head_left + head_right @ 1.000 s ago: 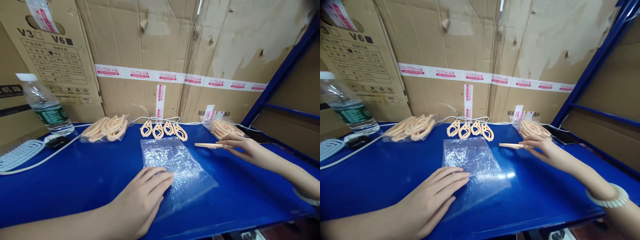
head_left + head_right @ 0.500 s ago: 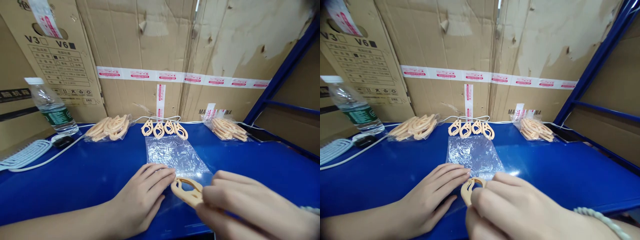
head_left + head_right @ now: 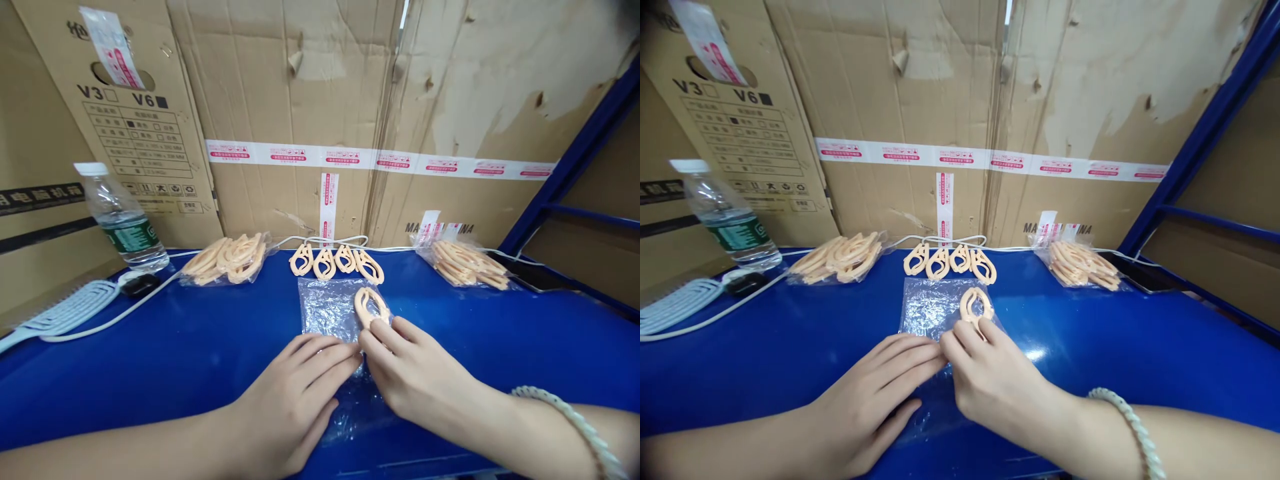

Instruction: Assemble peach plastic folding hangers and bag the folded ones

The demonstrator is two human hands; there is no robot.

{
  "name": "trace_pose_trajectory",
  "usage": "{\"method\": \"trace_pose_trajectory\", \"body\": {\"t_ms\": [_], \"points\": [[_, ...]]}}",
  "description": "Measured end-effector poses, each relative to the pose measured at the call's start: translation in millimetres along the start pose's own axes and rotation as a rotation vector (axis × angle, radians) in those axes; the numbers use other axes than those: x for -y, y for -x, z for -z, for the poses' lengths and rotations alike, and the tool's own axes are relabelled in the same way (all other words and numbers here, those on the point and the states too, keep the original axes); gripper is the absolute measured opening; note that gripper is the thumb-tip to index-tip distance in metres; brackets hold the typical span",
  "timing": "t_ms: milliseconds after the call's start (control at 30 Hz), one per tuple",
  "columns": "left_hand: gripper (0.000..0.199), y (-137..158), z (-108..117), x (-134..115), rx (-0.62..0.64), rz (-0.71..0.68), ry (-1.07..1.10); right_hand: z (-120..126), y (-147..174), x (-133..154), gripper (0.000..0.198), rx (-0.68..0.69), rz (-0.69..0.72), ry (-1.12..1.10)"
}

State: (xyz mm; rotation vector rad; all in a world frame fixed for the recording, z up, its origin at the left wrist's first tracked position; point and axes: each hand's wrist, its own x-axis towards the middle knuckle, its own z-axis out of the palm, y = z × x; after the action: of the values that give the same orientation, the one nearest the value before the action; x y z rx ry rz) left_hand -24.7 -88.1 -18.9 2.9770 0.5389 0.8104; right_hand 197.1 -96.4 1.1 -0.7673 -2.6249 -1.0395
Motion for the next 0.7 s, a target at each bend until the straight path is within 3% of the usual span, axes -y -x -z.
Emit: {"method": "trace_pose_trajectory", "body": {"t_ms": [200, 300, 367, 400, 467, 567, 700], "points": [[0.051, 0.0, 0.2, -1.3, 0.027, 0.004, 0.004, -0.6, 4.2, -9.8, 0.022, -0.005, 0.047, 0.006], [0.05, 0.2, 0.0, -1.3, 0.045, 0.012, 0.003, 12.7, 1.1, -27.1, 0.024, -0.009, 0.015, -0.286], [0.05, 0.0, -0.2, -0.7, 0.056, 0.016, 0.017, 15.6, -4.1, -51.3, 0.028, 0.008, -0.084, -0.499], [0.051, -0.2, -0.2, -0.3, 0.059, 0.014, 0.027, 11.9, -6.8, -66.9, 0.032, 0.021, -0.145, -0.488], [0.052, -0.7, 0.0, 0.3, 0.056, 0.017, 0.043, -7.7, -10.3, -101.1, 0.033, 0.124, -0.24, -0.367], [0.054, -0.6, 1.1, 0.5, 0.059, 0.037, 0.051, -57.6, -9.9, -144.9, 0.034, 0.216, -0.264, -0.333], [0.057, 1.0, 2.3, 0.8, 0.077, 0.061, 0.054, -114.9, -10.8, -168.9, 0.038, 0.338, -0.236, -0.345]]}}
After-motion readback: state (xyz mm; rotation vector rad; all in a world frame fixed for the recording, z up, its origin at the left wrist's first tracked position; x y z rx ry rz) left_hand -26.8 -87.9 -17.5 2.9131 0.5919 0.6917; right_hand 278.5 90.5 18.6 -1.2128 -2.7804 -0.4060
